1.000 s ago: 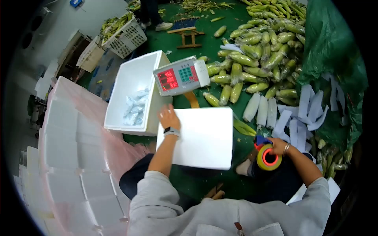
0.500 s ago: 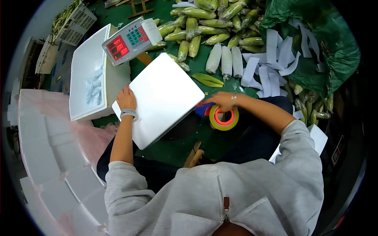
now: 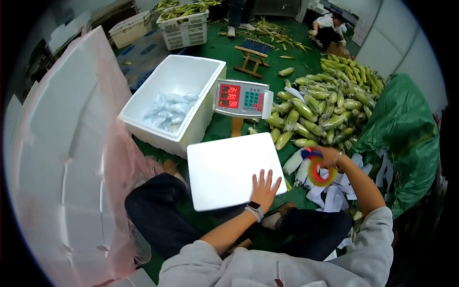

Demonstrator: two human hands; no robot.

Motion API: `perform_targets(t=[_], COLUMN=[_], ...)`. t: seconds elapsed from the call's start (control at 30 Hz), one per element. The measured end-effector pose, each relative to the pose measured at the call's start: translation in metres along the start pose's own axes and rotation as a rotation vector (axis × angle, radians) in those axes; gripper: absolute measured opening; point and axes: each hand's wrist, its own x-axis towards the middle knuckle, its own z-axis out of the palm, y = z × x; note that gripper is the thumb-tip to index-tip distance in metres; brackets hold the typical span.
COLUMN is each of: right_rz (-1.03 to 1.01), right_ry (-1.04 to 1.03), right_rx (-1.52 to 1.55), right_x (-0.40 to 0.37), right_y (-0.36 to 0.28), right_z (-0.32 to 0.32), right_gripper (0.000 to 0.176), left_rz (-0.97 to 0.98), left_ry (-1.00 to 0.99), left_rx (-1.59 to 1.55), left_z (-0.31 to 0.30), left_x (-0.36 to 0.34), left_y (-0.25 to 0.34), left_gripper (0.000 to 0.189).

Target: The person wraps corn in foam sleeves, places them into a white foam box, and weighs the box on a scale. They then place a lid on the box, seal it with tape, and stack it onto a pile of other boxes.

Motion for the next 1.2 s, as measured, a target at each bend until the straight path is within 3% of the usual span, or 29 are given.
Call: perform_targets(t=[0.1, 0.13, 0.2, 0.23, 0.27, 0.37, 0.43, 0.57, 0.63, 0.7, 0.77, 0.83, 0.9, 0.97, 1.03, 1.1, 1.2], right_rz=[-0.232, -0.264, -0.468, -0.503, -0.493, -0.481, -0.255, -0.302, -0.282, -0.290, -0.156, -0.183, -0.243, -0.242, -0.282, -0.325, -0.329], right_ry=[0.116, 0.178, 0.284, 0.237, 0.260, 0.241, 0.123, 0.089, -0.008, 0.044, -0.044, 0.096, 0.324, 0.349, 0.454, 0.498, 0.519], right_rx=[-0.016, -0.074, -0.193, -0.238, -0.294, -0.341, -0.460, -0.505, -0.596, -0.563, -0.542, -0.425, -0.344, -0.064, 0.108, 0.228, 0.383], right_x=[0.023, 0.035, 0.065, 0.071, 0.079, 0.123, 0.131, 0.095, 0.050, -0.002, -0.049, -0.073, -0.078, -0.067, -0.049, -0.030, -0.030], right_y=[-0.129, -0.175, -0.256, -0.300, -0.339, -0.401, -0.412, -0.344, -0.291, -0.230, -0.194, -0.153, -0.122, -0.090, -0.077, -0.083, -0.102], right_z=[-0.050, -0.048, -0.033, -0.032, -0.027, -0.005, -0.001, 0.007, 0.014, 0.032, 0.039, 0.062, 0.095, 0.132, 0.172, 0.194, 0.199], right_gripper=[0.079, 0.074, 0.068, 0.063, 0.059, 0.050, 0.036, 0.036, 0.037, 0.036, 0.038, 0.047, 0.060, 0.077, 0.085, 0.086, 0.083], left_rz=[0.116, 0.150, 0.232, 0.266, 0.302, 0.359, 0.381, 0.411, 0.427, 0.413, 0.336, 0.064, -0.556, -0.965, -0.883, -0.956, -1.006], left_ry=[0.029, -0.041, -0.116, -0.188, -0.192, -0.126, -0.095, 0.067, 0.109, 0.151, 0.220, 0.266, 0.595, 0.987, 1.052, 1.100, 1.134], left_rx=[-0.053, -0.114, -0.143, -0.180, -0.197, -0.283, -0.285, -0.262, -0.227, -0.311, -0.465, -0.329, -0.171, -0.054, -1.121, -1.471, -1.409], left_z=[-0.008, -0.023, -0.035, -0.048, -0.048, -0.040, -0.039, -0.029, -0.030, -0.034, -0.036, -0.058, -0.056, -0.023, 0.013, 0.023, 0.013], left_x=[-0.021, -0.026, -0.042, -0.044, -0.048, -0.056, -0.059, -0.069, -0.071, -0.076, -0.078, -0.075, -0.062, -0.068, -0.085, -0.082, -0.070], left_y=[-0.012, -0.016, -0.027, -0.033, -0.039, -0.051, -0.055, -0.059, -0.064, -0.066, -0.067, -0.079, -0.112, -0.175, -0.222, -0.240, -0.238], left_gripper=[0.066, 0.046, 0.057, 0.066, 0.083, 0.074, 0.071, 0.062, 0.060, 0.056, 0.051, 0.044, 0.033, 0.025, 0.032, 0.045, 0.056])
